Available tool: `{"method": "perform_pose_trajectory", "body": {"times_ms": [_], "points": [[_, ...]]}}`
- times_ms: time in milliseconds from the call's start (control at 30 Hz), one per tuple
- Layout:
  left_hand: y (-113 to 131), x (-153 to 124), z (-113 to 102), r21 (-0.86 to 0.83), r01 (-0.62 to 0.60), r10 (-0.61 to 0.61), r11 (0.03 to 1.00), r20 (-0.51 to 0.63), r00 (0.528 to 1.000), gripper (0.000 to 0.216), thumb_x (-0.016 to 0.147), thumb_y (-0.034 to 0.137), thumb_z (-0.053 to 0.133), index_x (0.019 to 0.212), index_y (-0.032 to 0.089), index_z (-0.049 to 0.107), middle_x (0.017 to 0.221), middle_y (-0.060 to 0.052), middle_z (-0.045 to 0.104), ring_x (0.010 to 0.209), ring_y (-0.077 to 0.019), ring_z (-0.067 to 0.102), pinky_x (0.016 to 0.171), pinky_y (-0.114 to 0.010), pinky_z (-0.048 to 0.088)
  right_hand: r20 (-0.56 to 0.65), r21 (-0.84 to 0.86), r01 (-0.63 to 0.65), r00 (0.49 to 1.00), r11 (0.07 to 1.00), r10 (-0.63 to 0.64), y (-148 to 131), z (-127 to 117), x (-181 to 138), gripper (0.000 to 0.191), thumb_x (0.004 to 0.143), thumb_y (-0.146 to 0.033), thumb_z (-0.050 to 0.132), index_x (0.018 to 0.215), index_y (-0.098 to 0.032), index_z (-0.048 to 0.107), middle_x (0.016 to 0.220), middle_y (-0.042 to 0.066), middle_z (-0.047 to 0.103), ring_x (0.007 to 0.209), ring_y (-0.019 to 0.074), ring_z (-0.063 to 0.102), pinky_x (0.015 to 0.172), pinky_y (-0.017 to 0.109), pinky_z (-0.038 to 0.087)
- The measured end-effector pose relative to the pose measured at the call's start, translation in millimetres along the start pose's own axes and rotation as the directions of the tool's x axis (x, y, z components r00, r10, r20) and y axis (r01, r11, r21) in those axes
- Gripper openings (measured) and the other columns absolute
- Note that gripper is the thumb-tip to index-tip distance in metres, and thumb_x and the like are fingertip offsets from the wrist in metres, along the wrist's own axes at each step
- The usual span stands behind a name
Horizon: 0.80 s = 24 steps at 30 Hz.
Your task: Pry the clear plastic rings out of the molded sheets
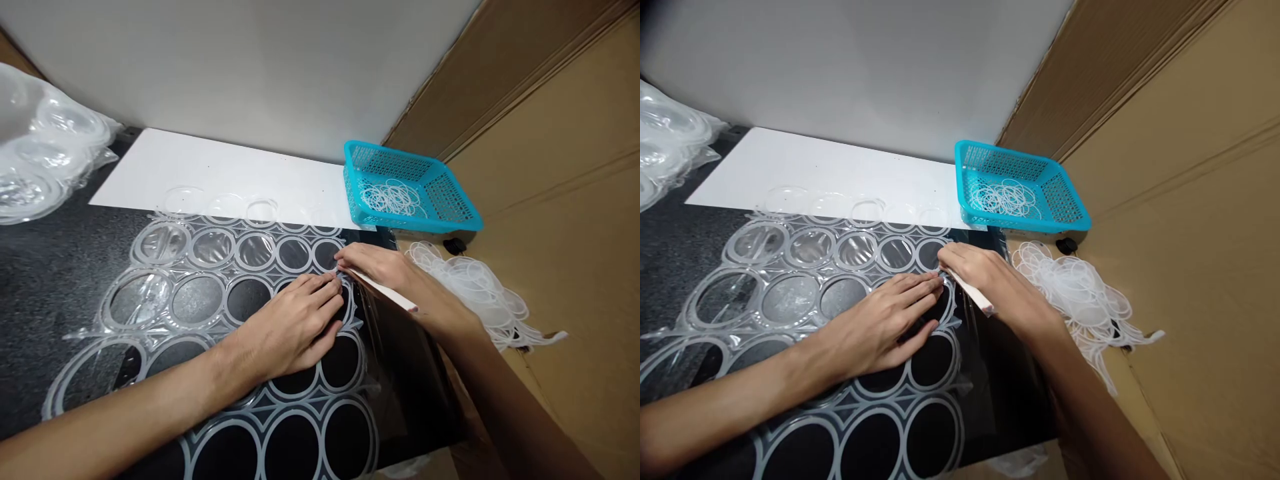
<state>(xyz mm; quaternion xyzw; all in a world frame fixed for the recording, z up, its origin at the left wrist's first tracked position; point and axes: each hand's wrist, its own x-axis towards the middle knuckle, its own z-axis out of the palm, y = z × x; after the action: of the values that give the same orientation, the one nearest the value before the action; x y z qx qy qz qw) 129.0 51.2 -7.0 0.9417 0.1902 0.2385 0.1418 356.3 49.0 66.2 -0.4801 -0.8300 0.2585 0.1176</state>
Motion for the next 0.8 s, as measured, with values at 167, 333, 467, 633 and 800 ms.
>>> {"method": "perform_pose_trajectory", "body": {"times_ms": [167,333,467,633,800], "points": [[1.2,-0.1,-1.0,-0.002,0.009,-0.009,1.0,-0.001,1.0,0.031,0.108,0.026,0.048,0.124,0.008,0.066,0.142,-0.019,0.067,0.135,-0.032,0.062,0.115,-0.049,0.051,-0.296,0.034,-0.056,0.953,0.998,0.064,13.4,14.1,8.1,0.019,0.111,-0.031,0.049,0.11,-0.024,0.067,0.111,0.007,0.073,0.101,0.0238,0.07,0.089,0.035,0.053],[0.5,0.3,-0.6,-0.014,0.014,-0.014,1.0,-0.005,1.0,0.03,0.107,0.027,0.05,0.124,0.008,0.066,0.142,-0.019,0.067,0.135,-0.0323,0.062,0.115,-0.049,0.051,-0.617,0.159,-0.098,0.767,0.982,0.177,21.5,20.9,28.0,0.013,0.103,-0.031,0.065,0.093,-0.024,0.069,0.101,0.005,0.076,0.088,0.0234,0.073,0.084,0.041,0.059],[0.2,-0.6,0.9,-0.023,0.021,-0.021,1.0,-0.003,1.0,0.029,0.107,0.027,0.05,0.126,0.01,0.065,0.144,-0.019,0.066,0.137,-0.0313,0.061,0.115,-0.048,0.051,-0.73,0.247,-0.05,0.647,0.968,0.22,13.6,13.7,47.0,0.012,0.098,-0.028,0.072,0.088,-0.023,0.068,0.094,0.002,0.075,0.076,0.019,0.073,0.075,0.038,0.061],[0.0,-0.4,0.2,-0.027,0.024,-0.024,0.999,0.006,1.0,0.032,0.108,0.027,0.049,0.128,0.01,0.065,0.145,-0.018,0.066,0.137,-0.0315,0.061,0.114,-0.049,0.051,-0.791,0.349,0.056,0.554,0.936,0.261,12.4,-5.8,67.3,0.018,0.092,-0.023,0.079,0.081,-0.024,0.065,0.079,-0.002,0.073,0.069,0.0158,0.072,0.068,0.033,0.063],[-1.2,-1.0,-1.8,-0.021,0.004,-0.004,1.0,0.021,1.0,0.036,0.109,0.026,0.045,0.133,0.008,0.064,0.145,-0.017,0.067,0.137,-0.0306,0.062,0.114,-0.048,0.051,-0.887,0.251,0.067,0.416,0.966,0.202,11.0,-36.3,39.1,0.017,0.09,-0.023,0.082,0.08,-0.021,0.068,0.076,0.001,0.074,0.067,0.0161,0.072,0.066,0.032,0.06]]}}
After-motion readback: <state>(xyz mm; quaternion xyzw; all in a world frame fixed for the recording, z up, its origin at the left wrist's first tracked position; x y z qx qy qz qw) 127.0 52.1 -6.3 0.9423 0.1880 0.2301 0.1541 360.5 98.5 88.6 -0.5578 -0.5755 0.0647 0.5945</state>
